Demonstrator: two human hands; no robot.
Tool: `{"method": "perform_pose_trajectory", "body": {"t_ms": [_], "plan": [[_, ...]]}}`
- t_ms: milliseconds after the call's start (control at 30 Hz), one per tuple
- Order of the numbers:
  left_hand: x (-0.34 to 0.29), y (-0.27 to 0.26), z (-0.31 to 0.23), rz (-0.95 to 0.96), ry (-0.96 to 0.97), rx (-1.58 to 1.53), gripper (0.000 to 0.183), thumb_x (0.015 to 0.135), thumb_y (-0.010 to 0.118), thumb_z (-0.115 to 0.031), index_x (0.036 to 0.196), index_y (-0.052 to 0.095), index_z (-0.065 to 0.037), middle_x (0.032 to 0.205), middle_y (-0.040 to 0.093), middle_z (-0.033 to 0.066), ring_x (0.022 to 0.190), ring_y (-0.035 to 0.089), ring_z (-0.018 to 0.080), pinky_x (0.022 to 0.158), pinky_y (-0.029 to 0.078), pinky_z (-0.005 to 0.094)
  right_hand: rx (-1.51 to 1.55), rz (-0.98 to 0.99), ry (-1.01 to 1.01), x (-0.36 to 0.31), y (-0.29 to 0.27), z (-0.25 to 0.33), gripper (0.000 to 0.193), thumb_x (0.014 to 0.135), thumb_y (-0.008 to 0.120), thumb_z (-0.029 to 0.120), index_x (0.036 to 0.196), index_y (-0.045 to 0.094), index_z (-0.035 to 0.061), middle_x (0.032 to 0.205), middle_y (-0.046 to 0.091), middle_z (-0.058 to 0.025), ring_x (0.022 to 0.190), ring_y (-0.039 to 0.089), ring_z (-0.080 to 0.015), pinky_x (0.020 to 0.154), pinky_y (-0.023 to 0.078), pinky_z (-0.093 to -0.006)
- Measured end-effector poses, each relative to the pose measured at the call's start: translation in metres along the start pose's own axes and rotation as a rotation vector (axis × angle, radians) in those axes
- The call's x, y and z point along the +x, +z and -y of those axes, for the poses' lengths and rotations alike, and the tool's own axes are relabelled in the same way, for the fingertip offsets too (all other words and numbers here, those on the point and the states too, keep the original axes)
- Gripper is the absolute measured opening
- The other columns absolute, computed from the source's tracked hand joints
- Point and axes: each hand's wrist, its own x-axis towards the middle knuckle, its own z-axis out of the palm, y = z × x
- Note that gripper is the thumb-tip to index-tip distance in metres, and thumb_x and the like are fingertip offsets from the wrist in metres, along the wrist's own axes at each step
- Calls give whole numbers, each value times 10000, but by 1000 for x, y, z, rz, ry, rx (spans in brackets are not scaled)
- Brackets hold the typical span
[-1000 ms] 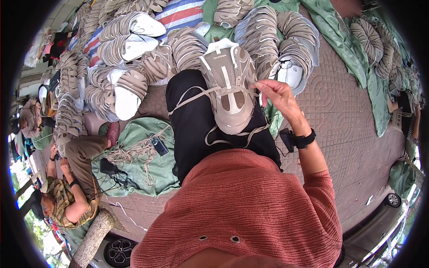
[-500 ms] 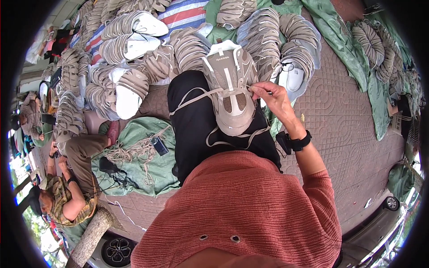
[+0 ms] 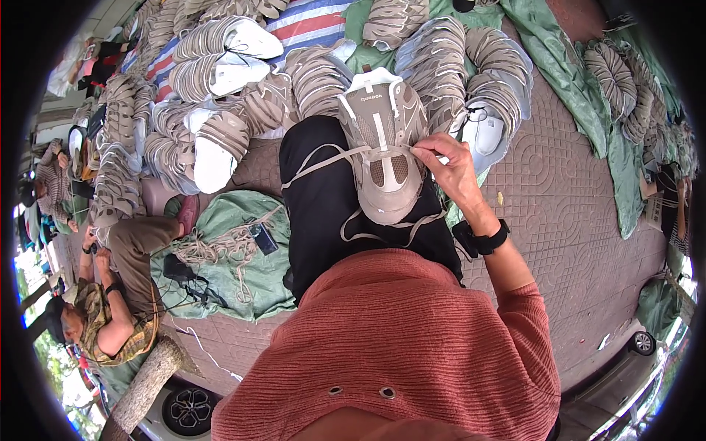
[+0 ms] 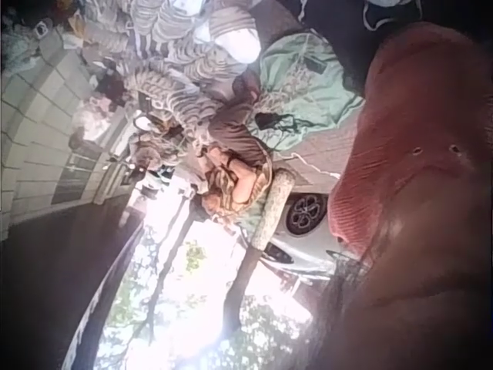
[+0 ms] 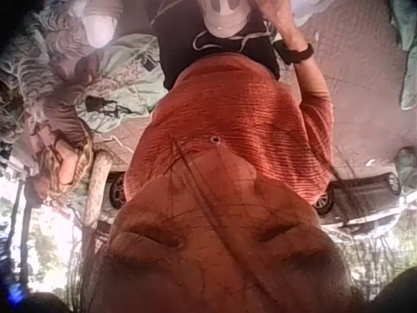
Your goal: Lacing shoes and organizing a stack of shoe uppers in an outdoor work setting.
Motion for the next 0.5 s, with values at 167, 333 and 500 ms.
{"method": "perform_pose_trajectory", "body": {"t_ms": [167,333,500], "plan": [[12,15,7,-51,-7,23,314,894,456,-319,896,604,-41,838,630,80,697,562,214,624,449,367,-82,51,21,-2,-1,6,83,774,655,165,809,680,93,806,655,7,745,572,-161,741,310,-327],[21,26,18,-99,-18,52,320,897,455,-318,890,604,-34,828,631,84,681,560,217,616,446,368,-19,48,98,-6,1,4,92,773,652,170,814,677,91,824,660,-1,749,575,-169,746,316,-327],[22,31,29,-164,-35,78,327,900,453,-316,883,604,-27,819,633,87,665,559,219,607,442,369,-77,54,70,-6,-2,14,88,772,641,150,802,653,67,821,655,-36,753,592,-195,740,333,-331]]}}
